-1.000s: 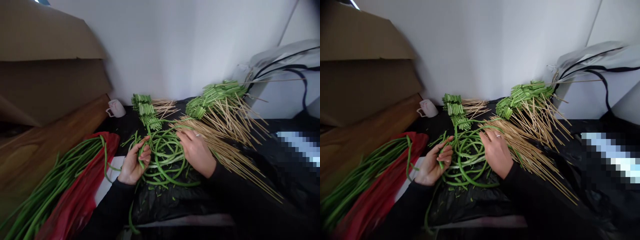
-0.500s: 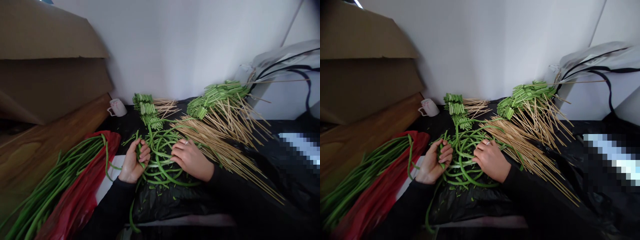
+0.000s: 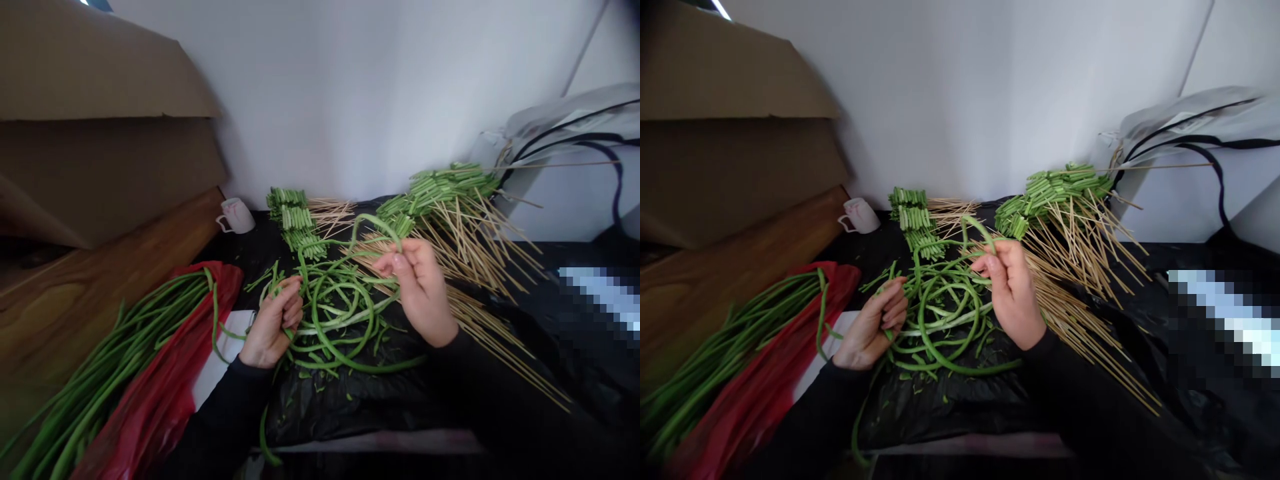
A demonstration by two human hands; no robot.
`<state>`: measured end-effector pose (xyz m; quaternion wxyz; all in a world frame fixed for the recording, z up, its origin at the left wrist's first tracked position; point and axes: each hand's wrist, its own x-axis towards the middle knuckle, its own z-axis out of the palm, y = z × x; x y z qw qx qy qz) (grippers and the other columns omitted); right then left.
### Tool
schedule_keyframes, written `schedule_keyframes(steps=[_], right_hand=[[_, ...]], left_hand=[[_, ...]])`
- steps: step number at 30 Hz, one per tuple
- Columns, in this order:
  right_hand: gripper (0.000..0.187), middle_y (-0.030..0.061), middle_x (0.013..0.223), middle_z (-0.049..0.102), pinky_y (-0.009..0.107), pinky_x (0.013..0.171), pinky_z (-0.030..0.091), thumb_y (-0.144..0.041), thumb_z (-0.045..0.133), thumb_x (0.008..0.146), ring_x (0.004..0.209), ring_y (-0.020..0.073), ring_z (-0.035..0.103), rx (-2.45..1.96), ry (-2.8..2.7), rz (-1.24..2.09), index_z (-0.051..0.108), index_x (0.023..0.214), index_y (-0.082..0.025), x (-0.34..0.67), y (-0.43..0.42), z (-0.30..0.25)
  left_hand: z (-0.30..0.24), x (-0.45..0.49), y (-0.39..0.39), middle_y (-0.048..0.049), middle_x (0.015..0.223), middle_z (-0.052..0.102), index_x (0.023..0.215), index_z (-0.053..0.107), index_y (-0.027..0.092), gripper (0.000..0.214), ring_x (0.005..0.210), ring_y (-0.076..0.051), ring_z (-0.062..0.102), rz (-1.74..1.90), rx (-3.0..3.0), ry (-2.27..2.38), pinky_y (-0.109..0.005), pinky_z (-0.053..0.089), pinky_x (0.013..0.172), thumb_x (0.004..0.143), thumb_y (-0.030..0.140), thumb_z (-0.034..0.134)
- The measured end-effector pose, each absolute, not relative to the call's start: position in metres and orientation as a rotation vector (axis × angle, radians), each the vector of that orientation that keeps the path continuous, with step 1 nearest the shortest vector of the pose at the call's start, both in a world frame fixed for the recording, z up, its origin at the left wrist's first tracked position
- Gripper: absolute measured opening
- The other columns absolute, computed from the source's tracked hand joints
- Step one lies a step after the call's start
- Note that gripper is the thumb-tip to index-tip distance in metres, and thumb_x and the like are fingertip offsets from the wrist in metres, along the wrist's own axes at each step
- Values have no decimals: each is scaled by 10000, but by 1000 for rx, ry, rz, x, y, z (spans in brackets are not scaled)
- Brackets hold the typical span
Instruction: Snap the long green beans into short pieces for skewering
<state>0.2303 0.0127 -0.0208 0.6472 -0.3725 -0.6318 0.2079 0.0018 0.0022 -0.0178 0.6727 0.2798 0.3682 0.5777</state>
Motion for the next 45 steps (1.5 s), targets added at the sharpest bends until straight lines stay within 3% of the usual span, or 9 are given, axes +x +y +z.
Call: schedule_keyframes(steps=[5, 9, 17, 22, 26, 32, 36, 41, 45], right_hand=[[277, 72, 924, 667, 356, 769, 451, -108, 401, 944, 856, 201, 598, -816, -2054, -104, 580, 1139, -191, 220, 3, -29], [279, 60, 848, 653, 369, 762, 393, -124, 410, 948, 832, 211, 549, -800, -2370, -338, 624, 1119, -176, 214, 0, -32], [226, 69, 854, 645, 443, 940, 308, -119, 471, 921, 977, 246, 511, -1081, -2340, -475, 662, 1013, -194, 221, 1, -27], [243, 73, 842, 637, 467, 981, 282, -109, 469, 916, 983, 254, 499, -1272, -2143, -563, 675, 1004, -202, 234, 5, -26], [300, 100, 926, 655, 481, 976, 291, -90, 461, 897, 1037, 280, 493, -1347, -1962, -548, 664, 1099, -181, 237, 7, -25], [386, 110, 1195, 636, 475, 1029, 295, -205, 497, 901, 1188, 274, 471, -1010, -2187, -270, 566, 1277, -150, 213, -5, -27], [416, 115, 1146, 663, 537, 1060, 229, -375, 534, 920, 1193, 293, 481, -995, -2261, -247, 570, 1266, -146, 205, -9, -30], [238, 51, 858, 702, 498, 1049, 240, -246, 519, 948, 1036, 235, 568, -1087, -2174, -347, 650, 1141, -197, 208, -5, -35], [217, 34, 786, 673, 499, 1048, 228, -197, 531, 933, 980, 229, 571, -1214, -2089, -424, 671, 1098, -213, 216, 1, -35]], left_hand=[[-19, 8, -5, 100, 503, 279, 954, 643, 109, 321, 411, -18, 203, 1173, 910, 932, -120, 172, 363, 770, 352, 742], [-18, 8, -6, 98, 524, 272, 860, 629, 118, 288, 423, -15, 175, 1111, 859, 889, -116, 160, 360, 740, 339, 769], [-14, 12, -3, 99, 535, 275, 749, 581, 122, 198, 388, 1, 222, 1400, 736, 918, -107, 185, 336, 744, 235, 744], [-11, 3, 4, 89, 578, 383, 829, 599, 120, 147, 371, 12, 261, 1525, 560, 926, -115, 185, 316, 758, 190, 707], [-13, 3, 4, 73, 627, 468, 918, 639, 103, 233, 379, 24, 266, 1497, 631, 959, -115, 186, 327, 736, 206, 742], [-17, 16, -8, 19, 649, 572, 965, 698, 106, 303, 393, 9, 262, 1281, 947, 1043, -149, 158, 356, 752, 316, 744], [-19, 21, -13, -28, 698, 649, 937, 716, 123, 299, 407, -6, 292, 1273, 1078, 1093, -166, 168, 378, 746, 350, 749], [-20, 22, -15, -43, 687, 672, 946, 727, 142, 294, 423, -23, 323, 1193, 1182, 1130, -171, 213, 401, 739, 349, 756], [-21, 18, -10, -19, 660, 642, 988, 716, 145, 344, 412, -15, 310, 1298, 1120, 1138, -161, 196, 388, 698, 315, 790]])
